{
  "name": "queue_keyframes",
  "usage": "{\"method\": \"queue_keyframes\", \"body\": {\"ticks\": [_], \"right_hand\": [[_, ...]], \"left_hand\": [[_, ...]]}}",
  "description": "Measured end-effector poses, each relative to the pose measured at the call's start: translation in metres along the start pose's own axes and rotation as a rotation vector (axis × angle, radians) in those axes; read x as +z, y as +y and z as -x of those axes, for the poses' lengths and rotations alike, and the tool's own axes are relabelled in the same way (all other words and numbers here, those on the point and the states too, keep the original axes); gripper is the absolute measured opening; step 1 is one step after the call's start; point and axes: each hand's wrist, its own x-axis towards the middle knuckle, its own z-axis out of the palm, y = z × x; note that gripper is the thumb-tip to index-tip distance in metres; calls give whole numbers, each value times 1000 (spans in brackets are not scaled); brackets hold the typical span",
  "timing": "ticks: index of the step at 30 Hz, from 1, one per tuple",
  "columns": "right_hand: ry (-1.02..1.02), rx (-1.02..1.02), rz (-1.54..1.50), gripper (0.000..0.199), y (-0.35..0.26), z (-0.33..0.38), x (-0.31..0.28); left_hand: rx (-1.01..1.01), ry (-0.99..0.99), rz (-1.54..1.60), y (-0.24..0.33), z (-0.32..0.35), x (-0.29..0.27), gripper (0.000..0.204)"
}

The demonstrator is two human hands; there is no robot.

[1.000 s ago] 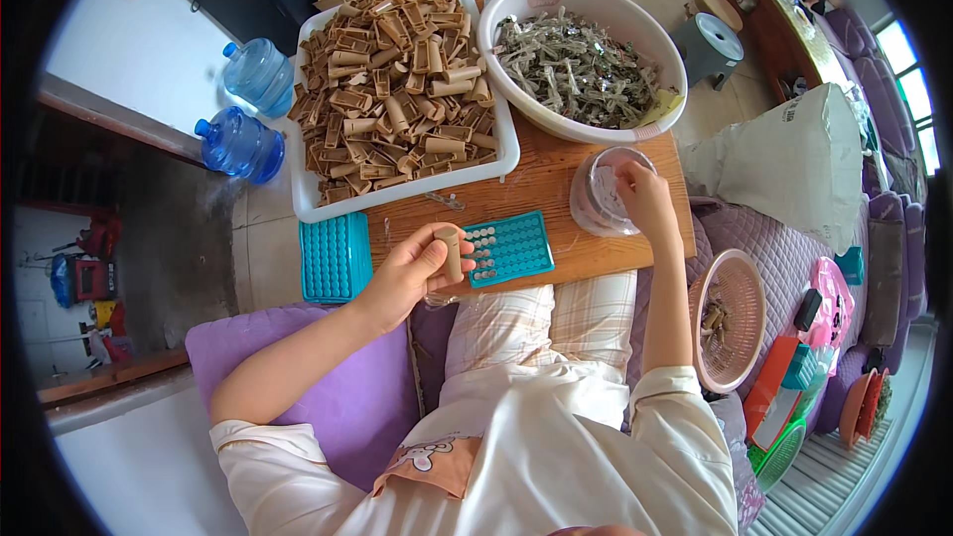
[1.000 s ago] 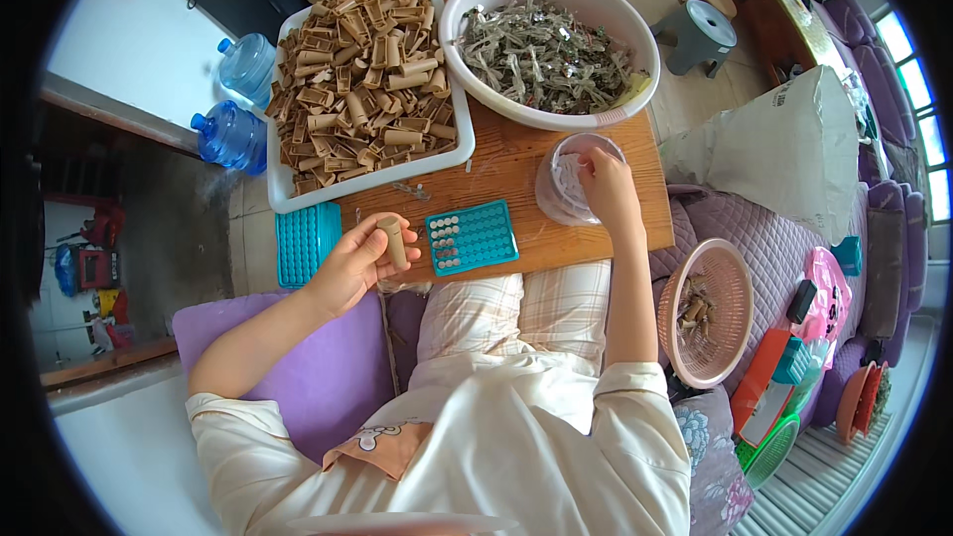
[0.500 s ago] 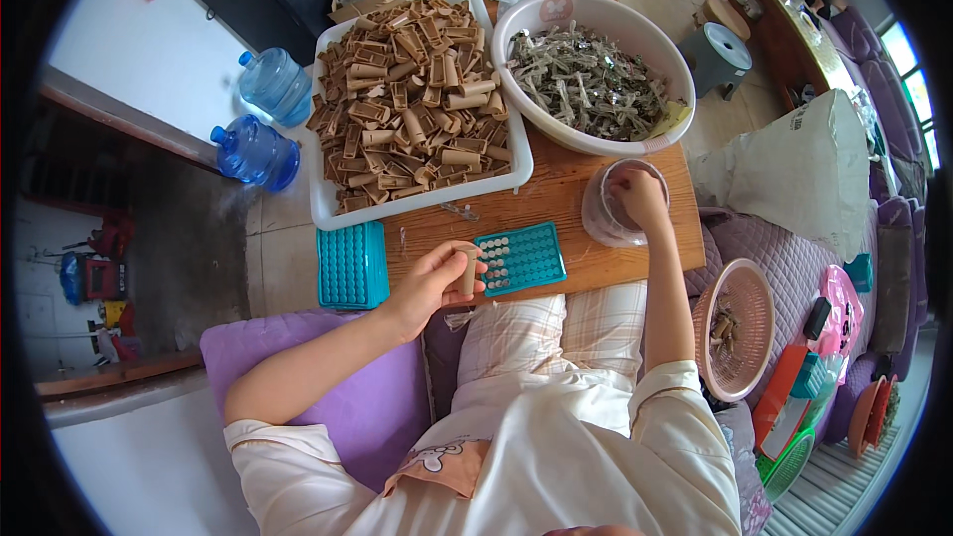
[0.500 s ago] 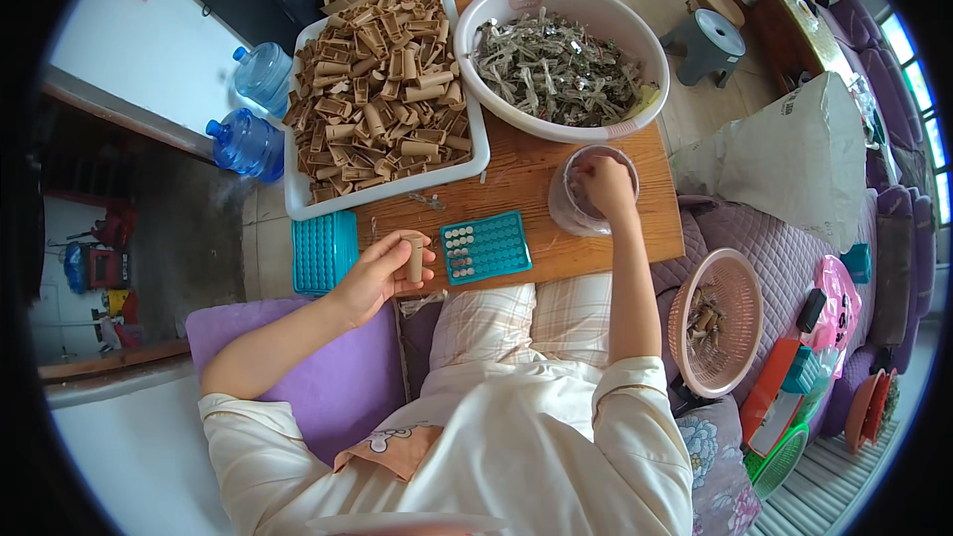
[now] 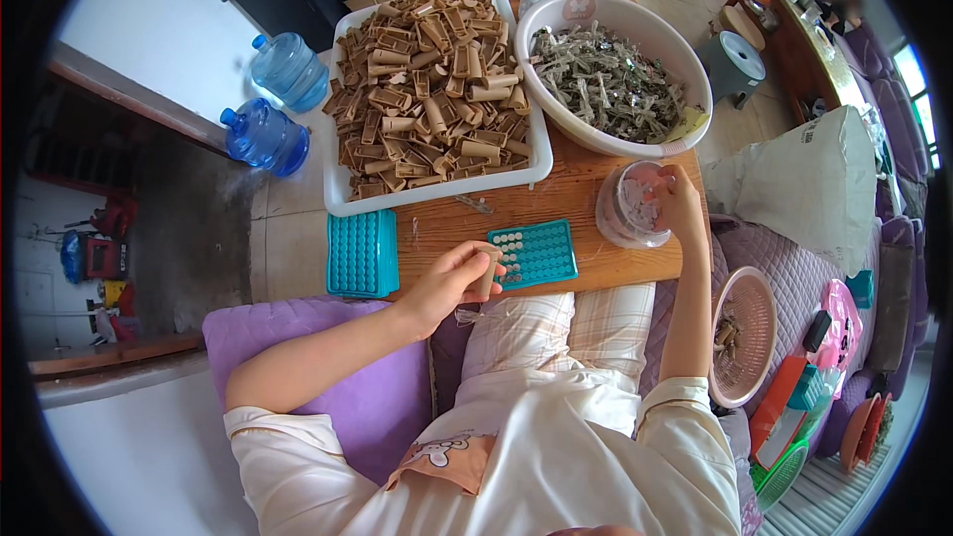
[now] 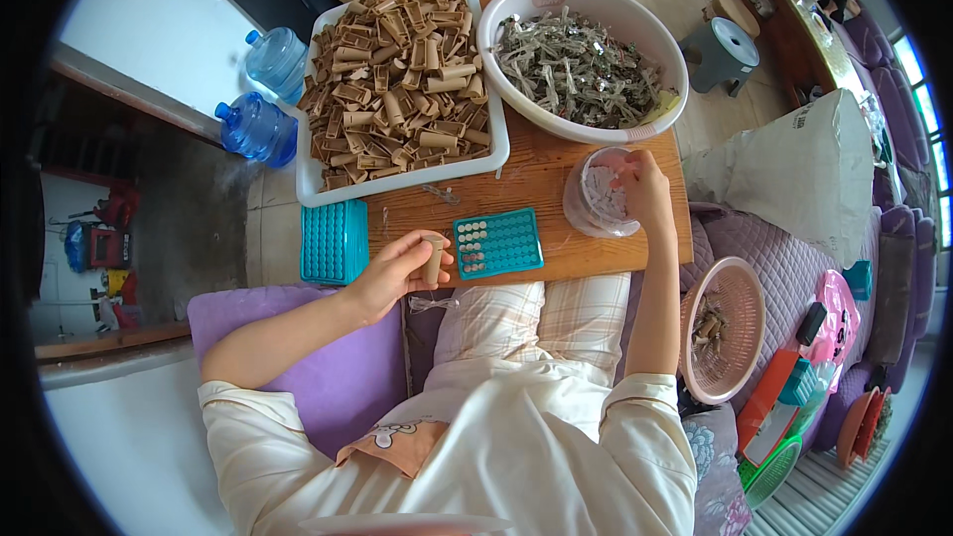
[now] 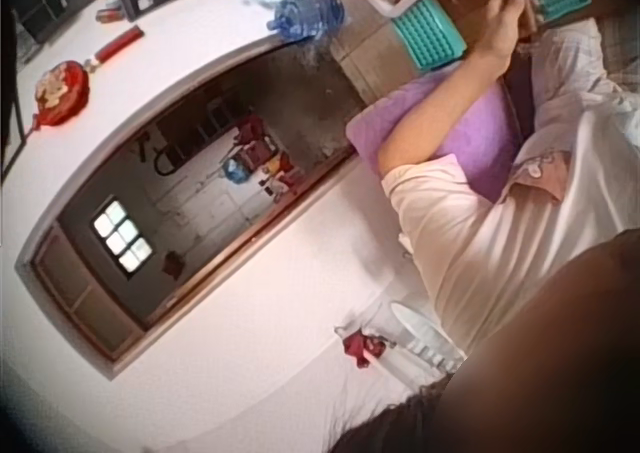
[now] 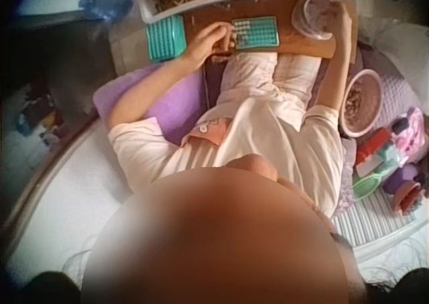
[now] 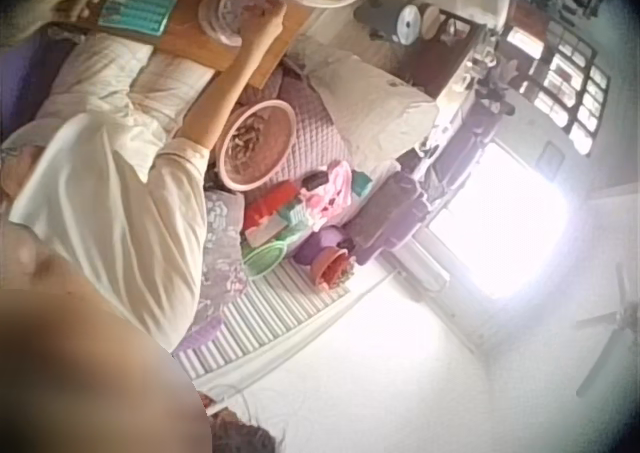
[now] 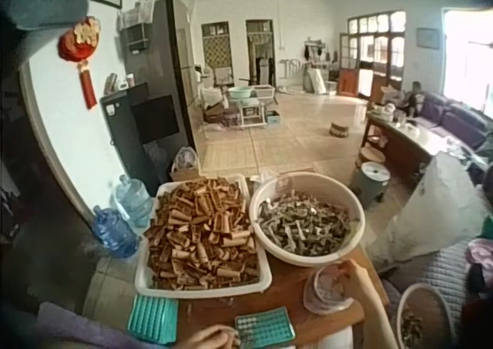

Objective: The person assembles components by placing small pieces into plastic casing halves, closing the casing halves together, and securing them by hand.

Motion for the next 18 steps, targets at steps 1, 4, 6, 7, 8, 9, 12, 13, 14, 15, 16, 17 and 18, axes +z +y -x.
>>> {"method": "queue_keyframes", "body": {"ticks": [1, 4, 6, 7, 8, 9, 12, 13, 14, 15, 16, 17, 18], "right_hand": [[-37, 79, -20, 11, -7, 1, -2], [-98, 169, -79, 8, -21, 6, -2], [-123, 181, -119, 5, -24, 11, 7], [-115, 104, -195, 5, -25, 16, 14], [-106, 27, -273, 5, -27, 21, 21], [-112, 28, -273, 5, -34, 27, 28], [-218, -12, -285, 9, -84, 50, 49], [-252, -52, -213, 10, -103, 58, 57], [-347, -22, -325, 9, -113, 66, 67], [-447, 7, -439, 9, -122, 74, 78], [-493, -42, -447, 9, -137, 82, 84], [-541, -92, -457, 10, -150, 88, 88], [-568, -135, -477, 11, -157, 92, 91]], "left_hand": [[-16, 0, 16, 0, 1, 0, 29], [-43, -62, 186, -4, 0, -5, 30], [-117, -78, 321, -4, 0, -8, 32], [-147, -65, 353, -4, -1, -5, 34], [-156, -65, 359, -3, -2, -5, 34], [-166, -64, 365, -3, -3, -5, 35], [-171, -103, 379, -5, -3, -10, 35], [-192, -51, 396, -3, -3, -6, 35], [-183, -79, 376, -4, -4, -7, 35], [-174, -102, 358, -6, -3, -10, 35], [-186, -81, 357, -3, -2, -7, 33], [-184, -75, 358, -4, -2, -6, 33], [-193, -56, 368, -5, -3, -6, 33]]}}
